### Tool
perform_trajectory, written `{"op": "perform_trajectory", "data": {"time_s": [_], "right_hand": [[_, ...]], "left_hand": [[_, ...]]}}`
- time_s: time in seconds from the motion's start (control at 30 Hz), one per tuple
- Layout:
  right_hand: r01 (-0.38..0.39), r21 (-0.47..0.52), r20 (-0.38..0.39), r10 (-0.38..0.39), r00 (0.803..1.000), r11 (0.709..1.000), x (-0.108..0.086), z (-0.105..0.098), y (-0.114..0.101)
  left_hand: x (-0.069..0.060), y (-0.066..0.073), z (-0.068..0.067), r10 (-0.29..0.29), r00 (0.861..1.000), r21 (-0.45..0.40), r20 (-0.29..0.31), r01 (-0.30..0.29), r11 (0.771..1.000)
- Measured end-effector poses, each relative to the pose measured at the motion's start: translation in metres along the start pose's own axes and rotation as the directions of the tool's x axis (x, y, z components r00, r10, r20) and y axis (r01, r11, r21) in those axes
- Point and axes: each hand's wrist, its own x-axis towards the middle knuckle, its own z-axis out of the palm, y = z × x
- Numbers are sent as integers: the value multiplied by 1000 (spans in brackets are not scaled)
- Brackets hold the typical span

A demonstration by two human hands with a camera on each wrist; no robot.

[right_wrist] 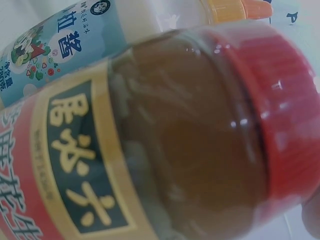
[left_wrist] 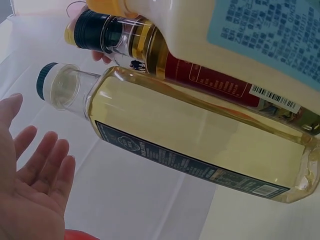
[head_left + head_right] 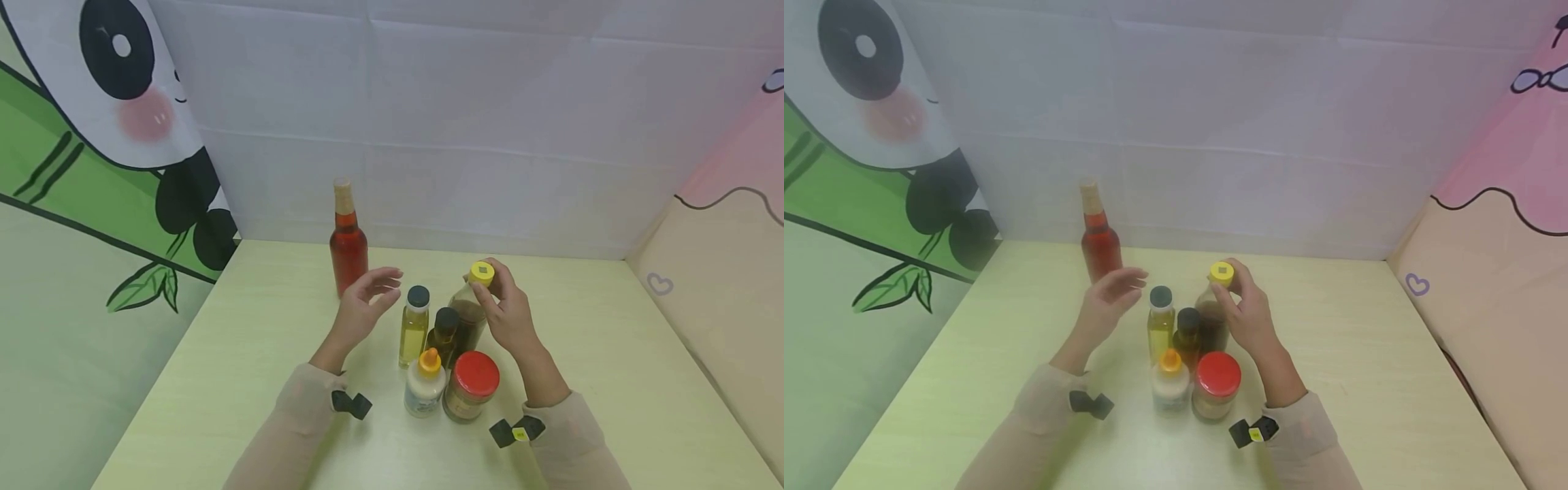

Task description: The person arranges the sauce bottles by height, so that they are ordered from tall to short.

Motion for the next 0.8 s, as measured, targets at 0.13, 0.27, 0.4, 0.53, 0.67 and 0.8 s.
{"op": "perform_trajectory", "data": {"time_s": [0.13,0.27,0.4,0.53,0.67,0.8], "right_hand": [[2,3,-5,-2,1000,1000,-1,1,-1],[-1,4,-7,1,1000,1000,-3,2,-4],[-6,4,-11,6,1000,1000,-5,2,-7],[-11,0,-14,11,1000,1000,-6,3,-8],[-12,-5,-16,12,1000,1000,-8,4,-9],[-12,-9,-21,12,1000,1000,-9,5,-10]], "left_hand": [[-4,-1,3,-1,1000,2,14,1,1000],[-7,-3,5,15,999,-1,29,-15,1000],[-9,-4,7,32,998,6,46,-33,999],[-11,-2,8,30,998,20,58,-31,999],[-14,0,10,17,997,20,69,-18,1000],[-17,3,12,-12,997,24,74,10,1000]]}}
